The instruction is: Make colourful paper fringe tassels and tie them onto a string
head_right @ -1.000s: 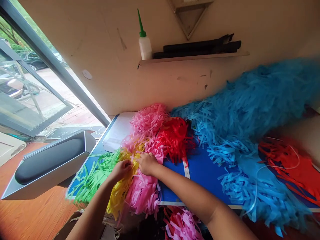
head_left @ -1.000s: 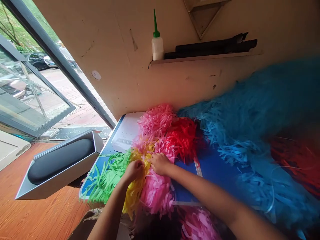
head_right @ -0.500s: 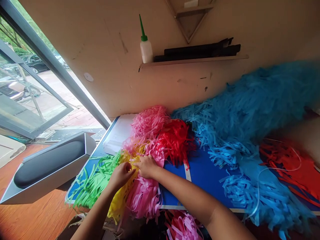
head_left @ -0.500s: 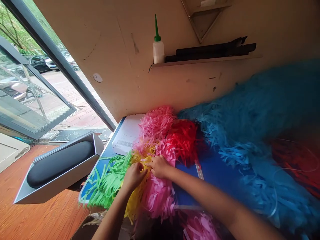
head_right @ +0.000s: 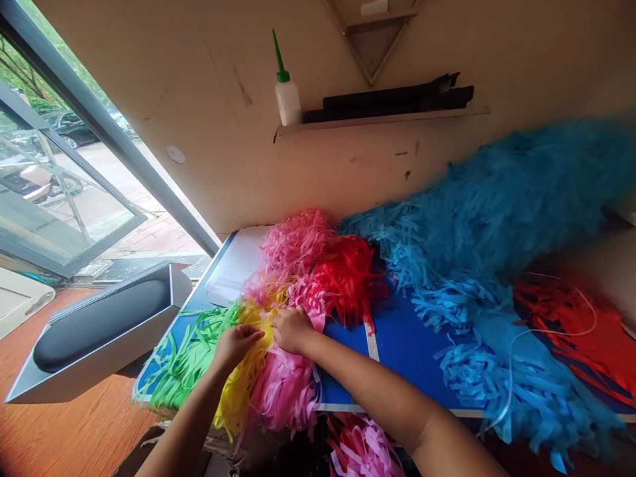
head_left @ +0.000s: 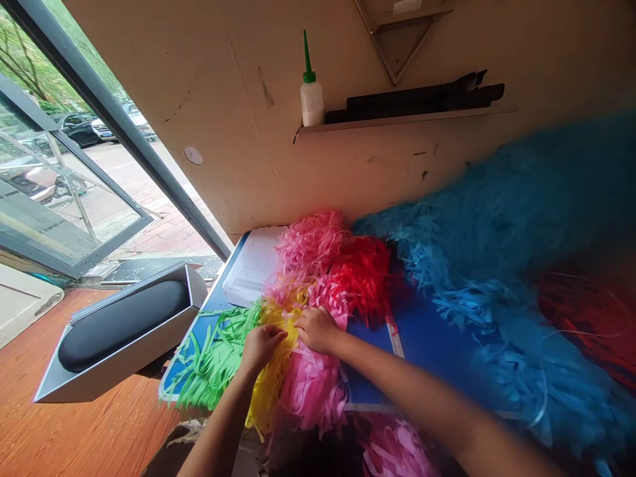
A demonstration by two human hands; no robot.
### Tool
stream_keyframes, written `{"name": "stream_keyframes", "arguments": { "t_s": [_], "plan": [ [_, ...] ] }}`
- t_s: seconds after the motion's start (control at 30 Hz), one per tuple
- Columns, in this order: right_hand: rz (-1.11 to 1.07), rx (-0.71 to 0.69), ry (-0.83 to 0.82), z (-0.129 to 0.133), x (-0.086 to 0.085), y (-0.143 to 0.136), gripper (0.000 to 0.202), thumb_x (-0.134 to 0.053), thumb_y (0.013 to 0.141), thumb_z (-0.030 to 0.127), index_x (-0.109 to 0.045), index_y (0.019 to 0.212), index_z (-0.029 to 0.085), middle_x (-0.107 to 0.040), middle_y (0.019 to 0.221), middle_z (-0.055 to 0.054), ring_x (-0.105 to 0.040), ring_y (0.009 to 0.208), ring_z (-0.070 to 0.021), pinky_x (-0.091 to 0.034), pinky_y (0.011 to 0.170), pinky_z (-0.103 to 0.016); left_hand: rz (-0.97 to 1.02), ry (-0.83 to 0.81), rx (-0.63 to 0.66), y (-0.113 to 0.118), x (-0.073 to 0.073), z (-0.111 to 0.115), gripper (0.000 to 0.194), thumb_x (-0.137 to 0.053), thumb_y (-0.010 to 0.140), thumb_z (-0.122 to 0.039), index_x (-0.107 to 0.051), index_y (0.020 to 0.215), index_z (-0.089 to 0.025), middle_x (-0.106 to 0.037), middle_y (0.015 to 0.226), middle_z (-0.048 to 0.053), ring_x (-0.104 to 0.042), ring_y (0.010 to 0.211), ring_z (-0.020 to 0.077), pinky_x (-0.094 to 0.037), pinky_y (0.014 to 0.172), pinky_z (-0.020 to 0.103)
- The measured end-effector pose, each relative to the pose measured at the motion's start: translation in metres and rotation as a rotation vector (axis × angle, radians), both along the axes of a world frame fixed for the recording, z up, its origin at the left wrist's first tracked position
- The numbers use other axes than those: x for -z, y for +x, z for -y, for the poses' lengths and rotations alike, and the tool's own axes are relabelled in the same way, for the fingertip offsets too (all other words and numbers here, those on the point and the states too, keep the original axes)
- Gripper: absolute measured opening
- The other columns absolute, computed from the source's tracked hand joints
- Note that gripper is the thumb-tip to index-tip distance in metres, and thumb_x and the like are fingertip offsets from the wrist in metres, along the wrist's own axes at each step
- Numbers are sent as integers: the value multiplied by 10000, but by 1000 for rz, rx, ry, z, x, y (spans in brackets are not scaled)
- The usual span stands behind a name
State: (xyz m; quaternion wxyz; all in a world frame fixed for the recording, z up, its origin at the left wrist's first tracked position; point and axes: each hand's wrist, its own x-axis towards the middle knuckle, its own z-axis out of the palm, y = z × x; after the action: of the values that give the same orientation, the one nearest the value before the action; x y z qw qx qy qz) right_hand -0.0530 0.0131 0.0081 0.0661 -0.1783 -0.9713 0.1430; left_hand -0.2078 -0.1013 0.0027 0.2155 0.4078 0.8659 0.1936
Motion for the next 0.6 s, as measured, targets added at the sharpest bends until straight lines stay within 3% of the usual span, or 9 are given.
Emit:
{"name": "stream_keyframes", "arguments": {
  "t_s": [0.1,0.2,0.27,0.4,0.53,0.6],
  "plan": [
    [-10,-110,23,2,3,-4,277,-490,944,269,-711,1086,182,-693,1119,-108,-604,1076,-256,-450,879,-386,-22,26,-15,-1,-3,1,255,-594,791,-398,-647,670,-180,-599,549,-29,-566,547,156,-348,525,260],
    [14,-278,36,7,6,-14,241,-567,908,284,-701,1084,187,-707,1118,-70,-616,1063,-224,-440,916,-365,-94,37,-35,-4,-16,0,208,-534,824,-353,-622,739,-185,-643,624,-6,-595,593,163,-382,550,250],
    [38,-327,51,12,8,-19,251,-568,920,326,-702,1068,173,-711,1105,-80,-630,1029,-236,-433,939,-407,-184,37,-77,-8,-29,0,184,-489,850,-297,-621,865,-170,-683,708,35,-631,660,190,-407,591,265],
    [46,-318,85,19,8,-20,346,-562,927,445,-691,1112,183,-654,1235,-127,-572,1157,-299,-387,996,-522,-410,47,-205,-16,-57,0,362,-331,937,-247,-553,1180,-97,-711,912,172,-663,813,281,-429,691,353],
    [67,-299,84,20,9,-18,362,-568,913,452,-676,1167,217,-613,1309,-130,-532,1234,-313,-397,997,-548,-567,82,-230,-22,-87,0,393,-293,969,-301,-639,1024,-123,-692,972,185,-646,911,305,-441,749,374],
    [88,-295,69,20,11,-19,344,-572,910,434,-673,1179,246,-600,1341,-113,-531,1249,-316,-420,981,-545,-637,119,-261,-28,-111,-1,414,-292,968,-314,-657,984,-119,-678,961,181,-636,906,307,-452,750,384]
  ]
}}
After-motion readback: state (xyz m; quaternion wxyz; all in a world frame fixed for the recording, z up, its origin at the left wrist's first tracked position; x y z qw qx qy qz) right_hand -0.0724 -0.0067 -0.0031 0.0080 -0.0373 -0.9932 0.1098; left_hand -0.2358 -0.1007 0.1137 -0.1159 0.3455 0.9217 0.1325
